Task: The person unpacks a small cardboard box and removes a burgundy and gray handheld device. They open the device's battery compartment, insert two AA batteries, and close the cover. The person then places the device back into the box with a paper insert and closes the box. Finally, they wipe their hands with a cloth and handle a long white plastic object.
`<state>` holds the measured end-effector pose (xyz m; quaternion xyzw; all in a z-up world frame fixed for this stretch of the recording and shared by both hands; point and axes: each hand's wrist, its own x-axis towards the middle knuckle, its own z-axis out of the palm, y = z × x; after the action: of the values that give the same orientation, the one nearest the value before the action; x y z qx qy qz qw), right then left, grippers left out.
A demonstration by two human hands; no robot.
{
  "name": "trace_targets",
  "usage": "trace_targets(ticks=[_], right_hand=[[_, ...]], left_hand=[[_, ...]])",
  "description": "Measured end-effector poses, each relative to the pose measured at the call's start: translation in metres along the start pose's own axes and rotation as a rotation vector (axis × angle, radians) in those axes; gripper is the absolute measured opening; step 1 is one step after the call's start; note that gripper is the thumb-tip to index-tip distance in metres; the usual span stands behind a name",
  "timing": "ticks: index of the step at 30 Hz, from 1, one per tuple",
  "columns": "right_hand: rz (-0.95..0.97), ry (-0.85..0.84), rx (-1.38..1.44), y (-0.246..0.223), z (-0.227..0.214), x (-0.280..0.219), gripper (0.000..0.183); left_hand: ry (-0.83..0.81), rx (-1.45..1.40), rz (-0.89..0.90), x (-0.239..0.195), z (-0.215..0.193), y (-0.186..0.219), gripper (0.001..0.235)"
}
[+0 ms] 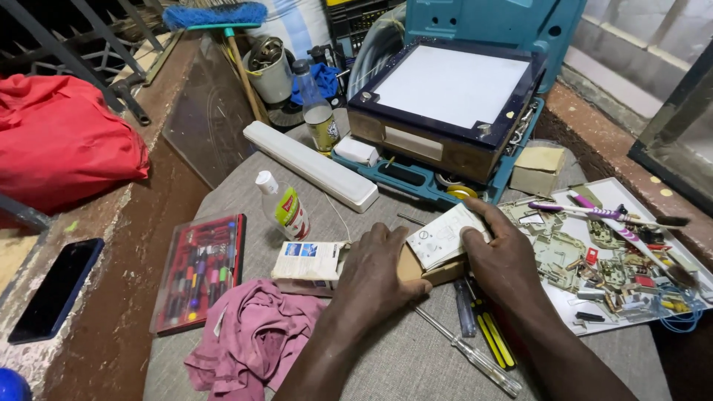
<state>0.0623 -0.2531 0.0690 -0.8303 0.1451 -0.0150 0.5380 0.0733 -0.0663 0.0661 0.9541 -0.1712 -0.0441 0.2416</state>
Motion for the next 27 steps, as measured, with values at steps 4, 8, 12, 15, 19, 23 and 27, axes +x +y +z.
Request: trace_targets(ticks=[4, 8, 12, 15, 19, 23, 27], right_hand=[[-0.056, 0.028, -0.054, 0.003, -0.001, 0.003, 0.057], [-0.01, -0.046, -0.172, 0.003, -0.002, 0.007, 0.056], [-0.023, -0.076, -0.22, 0.001, -0.004, 0.006, 0.059], [-0.019, -0.082, -0.263, 0.017, -0.001, 0.016, 0.055], [-0.143, -0.107, -0.271, 0.026, -0.006, 0.027, 0.046], [-0.178, -0.114, -0.251, 0.027, -0.009, 0.032, 0.048], [-0.152, -0.113, -0.235, 0.024, -0.011, 0.023, 0.045]], left_hand=[[0.015, 0.011, 0.003, -0.002, -0.001, 0.002, 0.087], [-0.011, 0.029, -0.01, -0.004, -0.008, 0.01, 0.091], [0.032, 0.002, 0.007, -0.004, -0.008, 0.006, 0.092], [0.068, -0.103, 0.031, -0.002, 0.003, -0.011, 0.089], [0.008, -0.301, -0.073, -0.008, 0.001, -0.01, 0.08], [-0.017, -0.277, -0.076, -0.004, 0.005, -0.014, 0.082], [-0.016, -0.274, -0.063, -0.005, 0.007, -0.014, 0.08]])
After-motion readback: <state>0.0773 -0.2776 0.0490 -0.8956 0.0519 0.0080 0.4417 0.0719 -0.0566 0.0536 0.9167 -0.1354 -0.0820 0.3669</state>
